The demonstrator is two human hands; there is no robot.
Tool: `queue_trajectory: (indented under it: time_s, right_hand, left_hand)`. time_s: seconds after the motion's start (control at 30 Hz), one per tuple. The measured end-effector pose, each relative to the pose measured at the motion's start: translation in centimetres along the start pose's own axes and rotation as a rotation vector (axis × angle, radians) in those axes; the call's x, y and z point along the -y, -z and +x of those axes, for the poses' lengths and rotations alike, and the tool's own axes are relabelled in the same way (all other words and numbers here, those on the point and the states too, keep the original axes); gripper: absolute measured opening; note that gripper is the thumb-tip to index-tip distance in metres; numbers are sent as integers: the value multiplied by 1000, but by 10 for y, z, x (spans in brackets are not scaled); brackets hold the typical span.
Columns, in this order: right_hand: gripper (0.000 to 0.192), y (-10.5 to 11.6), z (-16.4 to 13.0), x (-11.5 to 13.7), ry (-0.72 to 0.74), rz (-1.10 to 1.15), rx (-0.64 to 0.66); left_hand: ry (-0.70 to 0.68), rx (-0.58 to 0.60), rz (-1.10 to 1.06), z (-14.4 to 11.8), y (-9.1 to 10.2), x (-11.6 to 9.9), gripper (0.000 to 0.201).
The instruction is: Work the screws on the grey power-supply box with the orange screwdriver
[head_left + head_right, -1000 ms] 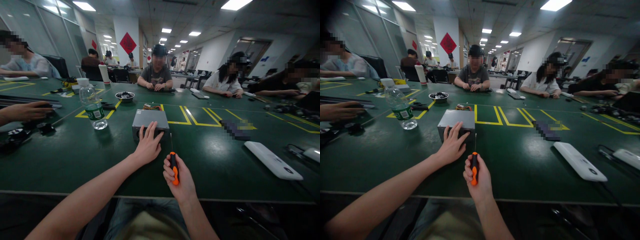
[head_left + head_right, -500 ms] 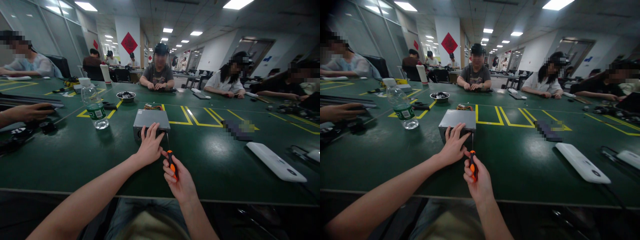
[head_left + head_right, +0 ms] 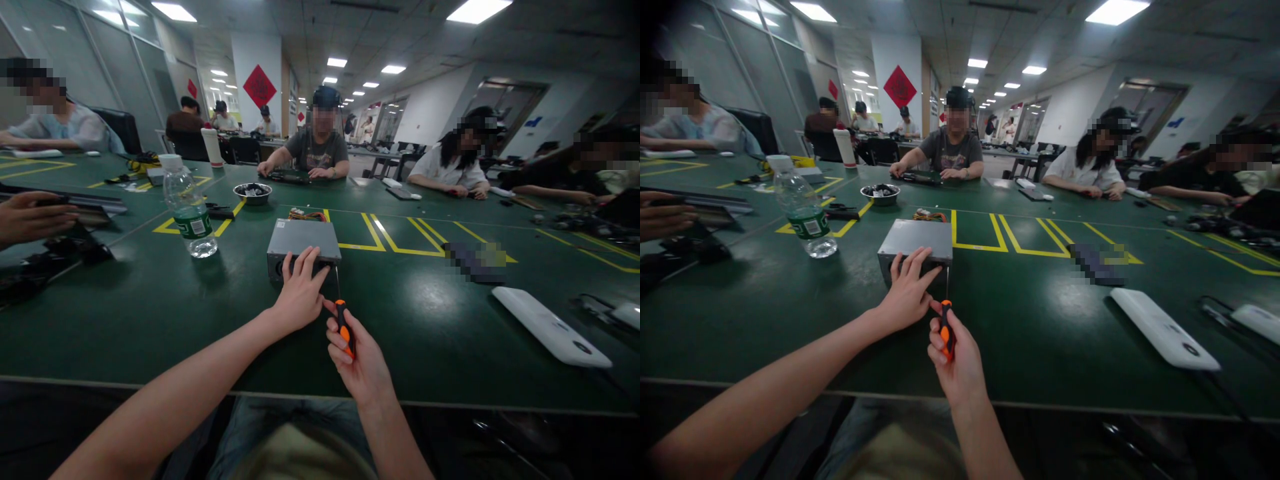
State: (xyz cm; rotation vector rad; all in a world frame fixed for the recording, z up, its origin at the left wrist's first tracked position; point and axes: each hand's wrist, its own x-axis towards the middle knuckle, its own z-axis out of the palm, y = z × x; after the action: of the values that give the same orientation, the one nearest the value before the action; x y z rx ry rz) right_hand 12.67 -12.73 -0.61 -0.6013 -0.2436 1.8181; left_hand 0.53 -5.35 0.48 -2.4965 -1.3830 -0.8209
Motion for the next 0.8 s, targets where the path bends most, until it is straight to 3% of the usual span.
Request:
queue_trajectory:
  time_s: [0.23,0.4,0.63,0.8]
  right_hand:
    - [19,-1,1,0,-2,-30,-21]
    - [9,-2,3,-3,90,-91,-87]
    - [20,-3,3,-5,173,-202,-174]
    - [34,-2,-10,1,319,-348,-227]
  left_hand:
    - [-4,3,-5,0,0,1,51]
    - [-7,-1,4,-1,0,1,52]
    - [-7,11,17,-1,1,1,52]
    - [-12,30,24,0,2,2,53]
